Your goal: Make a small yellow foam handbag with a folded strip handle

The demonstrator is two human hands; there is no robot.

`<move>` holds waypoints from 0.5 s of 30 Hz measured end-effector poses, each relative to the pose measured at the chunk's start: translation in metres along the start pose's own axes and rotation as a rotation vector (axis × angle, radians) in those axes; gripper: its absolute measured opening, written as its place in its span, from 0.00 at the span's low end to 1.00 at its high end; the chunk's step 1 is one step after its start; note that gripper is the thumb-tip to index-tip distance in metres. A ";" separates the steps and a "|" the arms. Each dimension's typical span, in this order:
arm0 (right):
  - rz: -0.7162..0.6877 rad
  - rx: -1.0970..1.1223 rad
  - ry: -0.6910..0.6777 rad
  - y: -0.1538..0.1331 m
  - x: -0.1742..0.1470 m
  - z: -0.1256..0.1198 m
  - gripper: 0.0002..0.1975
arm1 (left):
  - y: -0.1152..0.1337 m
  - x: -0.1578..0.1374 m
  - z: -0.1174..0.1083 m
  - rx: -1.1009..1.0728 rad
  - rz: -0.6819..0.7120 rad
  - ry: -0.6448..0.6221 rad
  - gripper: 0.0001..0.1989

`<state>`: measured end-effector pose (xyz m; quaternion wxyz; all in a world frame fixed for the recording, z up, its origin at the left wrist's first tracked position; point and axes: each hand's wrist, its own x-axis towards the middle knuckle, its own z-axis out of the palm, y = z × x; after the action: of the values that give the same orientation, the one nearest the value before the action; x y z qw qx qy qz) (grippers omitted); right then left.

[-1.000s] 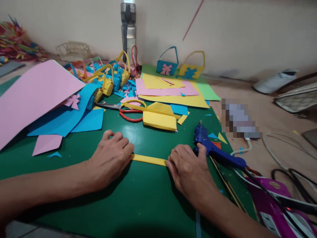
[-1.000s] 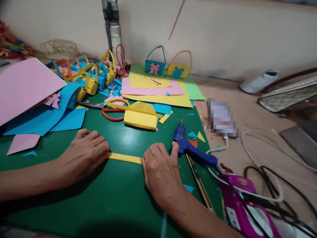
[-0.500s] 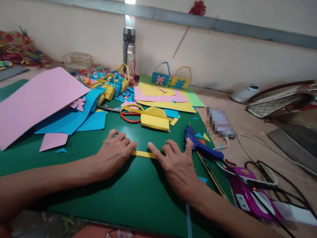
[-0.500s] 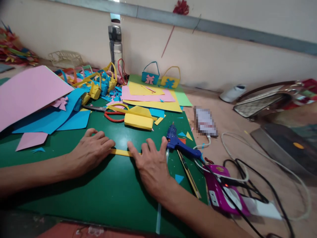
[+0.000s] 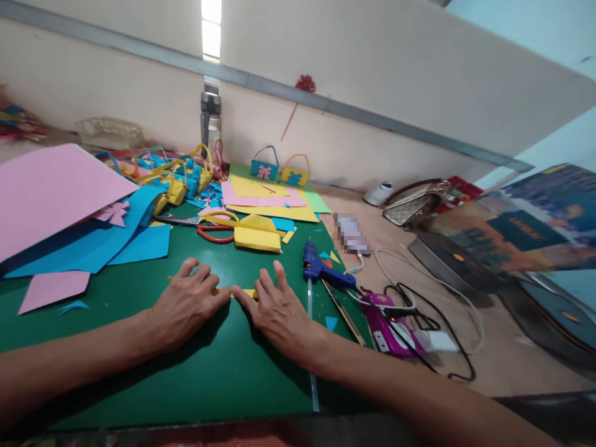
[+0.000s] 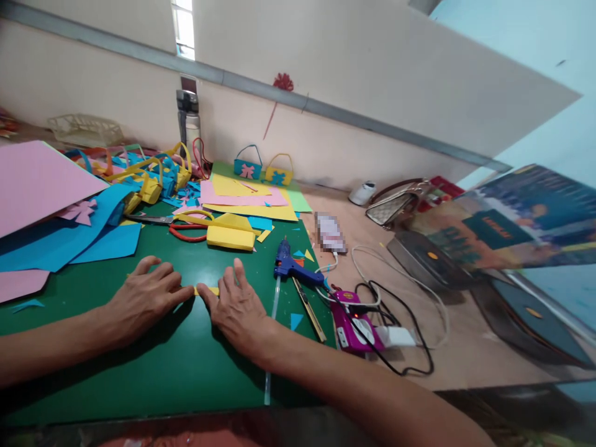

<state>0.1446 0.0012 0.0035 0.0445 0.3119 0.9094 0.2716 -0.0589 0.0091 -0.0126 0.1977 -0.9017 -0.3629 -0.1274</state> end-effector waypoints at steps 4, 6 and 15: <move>0.011 -0.011 0.033 0.001 -0.007 0.002 0.19 | 0.001 -0.001 0.001 -0.011 -0.009 -0.008 0.07; 0.015 -0.022 0.036 0.003 -0.012 0.005 0.18 | 0.001 -0.001 0.001 -0.013 -0.013 -0.003 0.08; 0.049 -0.082 0.053 0.013 -0.034 0.017 0.14 | -0.003 -0.002 0.002 -0.024 0.001 -0.006 0.09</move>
<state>0.1828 -0.0024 -0.0076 0.0262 0.3248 0.8904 0.3178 -0.0621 0.0113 -0.0143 0.1858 -0.9045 -0.3616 -0.1287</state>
